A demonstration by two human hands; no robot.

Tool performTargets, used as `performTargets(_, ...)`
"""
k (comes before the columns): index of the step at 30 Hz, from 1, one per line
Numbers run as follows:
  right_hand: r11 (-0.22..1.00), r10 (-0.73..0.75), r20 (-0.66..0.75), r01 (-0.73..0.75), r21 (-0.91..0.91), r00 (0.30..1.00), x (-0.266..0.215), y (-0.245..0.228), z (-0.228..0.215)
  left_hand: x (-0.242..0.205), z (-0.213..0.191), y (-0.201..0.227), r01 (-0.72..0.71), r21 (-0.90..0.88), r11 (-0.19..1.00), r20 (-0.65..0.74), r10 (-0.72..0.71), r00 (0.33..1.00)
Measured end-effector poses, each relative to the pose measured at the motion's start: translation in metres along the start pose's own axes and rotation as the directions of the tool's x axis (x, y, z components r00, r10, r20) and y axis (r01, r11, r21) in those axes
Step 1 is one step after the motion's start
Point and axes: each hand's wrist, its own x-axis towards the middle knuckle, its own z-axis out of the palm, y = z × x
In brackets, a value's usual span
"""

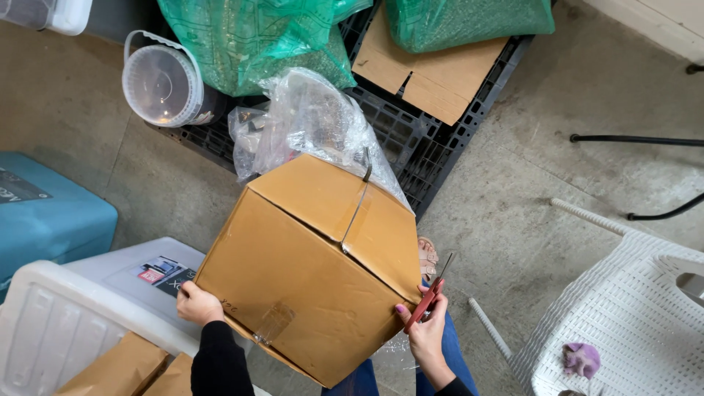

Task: Opening a cardboard box with scissors, inspecting contents, and dusting the workspace

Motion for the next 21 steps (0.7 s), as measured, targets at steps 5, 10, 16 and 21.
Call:
performTargets(5, 0.995, -0.053, -0.033, 0.050, -0.088, 0.998, 0.024, -0.011, -0.002, -0.007, -0.001, 0.030, 0.021, -0.127, 0.992, 0.019, -0.019, 1.000)
performTargets(10, 0.981, -0.175, -0.039, 0.170, -0.095, 0.984, 0.082, -0.014, -0.011, -0.014, 0.009, 0.079, 0.104, -0.324, 0.940, 0.134, -0.063, 0.989)
performTargets(16, 0.961, -0.274, -0.129, 0.278, 0.006, 0.953, 0.152, -0.014, -0.014, -0.023, -0.025, 0.162, 0.792, -0.548, 0.270, 0.770, -0.205, 0.604)
performTargets(21, 0.935, -0.355, -0.185, 0.344, -0.090, 0.916, 0.219, -0.043, -0.037, -0.027, 0.034, 0.165, 0.775, -0.602, 0.194, 0.770, -0.118, 0.627)
